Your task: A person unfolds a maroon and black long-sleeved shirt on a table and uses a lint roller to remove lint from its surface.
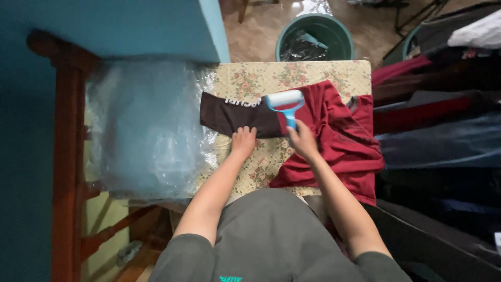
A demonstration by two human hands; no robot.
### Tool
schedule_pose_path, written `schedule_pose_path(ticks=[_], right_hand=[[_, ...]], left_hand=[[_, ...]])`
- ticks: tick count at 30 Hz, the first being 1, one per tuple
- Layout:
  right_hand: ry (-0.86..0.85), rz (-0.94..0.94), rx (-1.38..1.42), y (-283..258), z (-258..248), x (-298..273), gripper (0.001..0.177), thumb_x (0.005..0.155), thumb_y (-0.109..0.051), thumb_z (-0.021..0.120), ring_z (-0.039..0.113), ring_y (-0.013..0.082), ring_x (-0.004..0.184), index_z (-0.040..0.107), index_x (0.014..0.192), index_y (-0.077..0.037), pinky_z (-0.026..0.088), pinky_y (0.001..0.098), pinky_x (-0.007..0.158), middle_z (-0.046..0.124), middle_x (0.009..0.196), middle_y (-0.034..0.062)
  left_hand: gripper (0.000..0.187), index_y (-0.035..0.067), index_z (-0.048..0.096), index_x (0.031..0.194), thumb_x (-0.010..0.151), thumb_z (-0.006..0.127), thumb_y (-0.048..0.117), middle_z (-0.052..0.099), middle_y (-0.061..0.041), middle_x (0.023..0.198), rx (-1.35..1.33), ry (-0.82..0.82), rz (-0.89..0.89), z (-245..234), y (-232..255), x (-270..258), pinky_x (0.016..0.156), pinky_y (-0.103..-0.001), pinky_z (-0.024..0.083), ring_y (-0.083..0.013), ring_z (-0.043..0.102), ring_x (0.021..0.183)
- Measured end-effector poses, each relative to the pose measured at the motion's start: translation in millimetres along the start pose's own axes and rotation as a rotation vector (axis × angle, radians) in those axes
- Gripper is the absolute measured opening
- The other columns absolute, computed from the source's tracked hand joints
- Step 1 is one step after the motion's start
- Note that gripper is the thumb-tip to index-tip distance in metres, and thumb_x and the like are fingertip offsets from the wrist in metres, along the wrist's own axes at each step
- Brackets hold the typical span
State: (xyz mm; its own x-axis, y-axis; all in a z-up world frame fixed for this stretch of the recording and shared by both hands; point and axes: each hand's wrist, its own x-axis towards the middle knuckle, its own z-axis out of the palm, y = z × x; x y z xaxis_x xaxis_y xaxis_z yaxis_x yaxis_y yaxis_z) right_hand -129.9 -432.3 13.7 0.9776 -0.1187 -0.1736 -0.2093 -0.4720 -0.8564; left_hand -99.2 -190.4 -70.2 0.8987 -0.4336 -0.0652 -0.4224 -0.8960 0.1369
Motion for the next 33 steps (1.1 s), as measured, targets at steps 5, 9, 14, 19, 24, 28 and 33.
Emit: schedule_pose_path(ticks=[5,9,14,19,24,28,33], right_hand=[[0.240,0.048,-0.048,66.4,-64.6,-44.4,0.028,0.104,-0.017,0.061,0.067,0.0428,0.093,0.065,0.126,0.000,0.051,0.0533,0.079,0.066,0.094,0.0272],[0.420,0.091,-0.128,76.5,-94.9,-69.5,0.029,0.105,-0.018,0.064,0.067,0.0436,0.099,0.064,0.131,-0.005,0.051,0.0534,0.082,0.068,0.102,0.0237],[0.440,0.089,-0.096,92.3,-84.0,-67.8,0.025,0.104,-0.020,0.065,0.069,0.0382,0.094,0.066,0.126,-0.007,0.053,0.0497,0.079,0.068,0.097,0.0200],[0.344,0.064,0.038,70.4,-51.7,-70.7,0.023,0.102,-0.014,0.065,0.070,0.0360,0.087,0.068,0.121,-0.002,0.054,0.0479,0.075,0.070,0.091,0.0211],[0.138,0.042,0.046,43.1,-19.8,-76.6,0.026,0.101,-0.023,0.059,0.066,0.0193,0.102,0.068,0.119,-0.008,0.054,0.0346,0.086,0.070,0.113,0.0088],[0.064,0.020,0.108,32.1,7.2,-70.6,0.031,0.102,-0.017,0.065,0.069,0.0337,0.110,0.067,0.129,-0.002,0.053,0.0477,0.095,0.072,0.109,0.0215],[-0.059,-0.033,0.140,-16.0,48.3,-64.0,0.031,0.102,-0.023,0.066,0.070,0.0378,0.108,0.068,0.127,-0.005,0.055,0.0481,0.092,0.073,0.106,0.0210]], left_hand=[[0.052,0.006,0.049,0.133,0.088,0.070,0.019,0.069,-0.026,0.113,-0.551,-0.296,-0.429,-28.3,-23.6,45.9,0.083,-0.058,0.059,-0.0448,0.071,0.106],[0.009,0.005,0.053,0.093,0.096,0.045,0.005,0.062,-0.021,0.069,-1.497,0.278,-0.769,-8.5,-102.7,104.1,0.044,-0.047,0.063,-0.0351,0.072,0.053],[0.005,0.016,0.051,0.095,0.096,0.050,0.011,0.054,-0.009,0.066,-1.724,0.625,-0.800,-147.0,-160.7,114.2,0.043,-0.033,0.063,-0.0242,0.072,0.051],[0.039,0.013,0.051,0.125,0.103,0.035,0.041,0.064,-0.012,0.101,-1.932,1.080,-0.903,-170.8,-310.5,106.4,0.071,-0.042,0.068,-0.0257,0.080,0.077],[0.023,0.008,0.055,0.114,0.093,0.064,0.004,0.062,-0.019,0.111,-1.279,1.384,-0.508,-212.7,-335.7,33.5,0.083,-0.049,0.051,-0.0335,0.062,0.095],[0.042,0.018,0.048,0.130,0.103,0.078,0.027,0.052,-0.014,0.118,-0.859,1.072,-0.757,-106.1,-275.6,38.9,0.099,-0.038,0.057,-0.0343,0.065,0.114],[0.008,0.001,0.070,0.102,0.094,0.067,0.001,0.073,-0.019,0.099,-1.732,0.201,-0.290,-32.8,-78.7,-13.5,0.079,-0.038,0.062,-0.0328,0.073,0.092]])
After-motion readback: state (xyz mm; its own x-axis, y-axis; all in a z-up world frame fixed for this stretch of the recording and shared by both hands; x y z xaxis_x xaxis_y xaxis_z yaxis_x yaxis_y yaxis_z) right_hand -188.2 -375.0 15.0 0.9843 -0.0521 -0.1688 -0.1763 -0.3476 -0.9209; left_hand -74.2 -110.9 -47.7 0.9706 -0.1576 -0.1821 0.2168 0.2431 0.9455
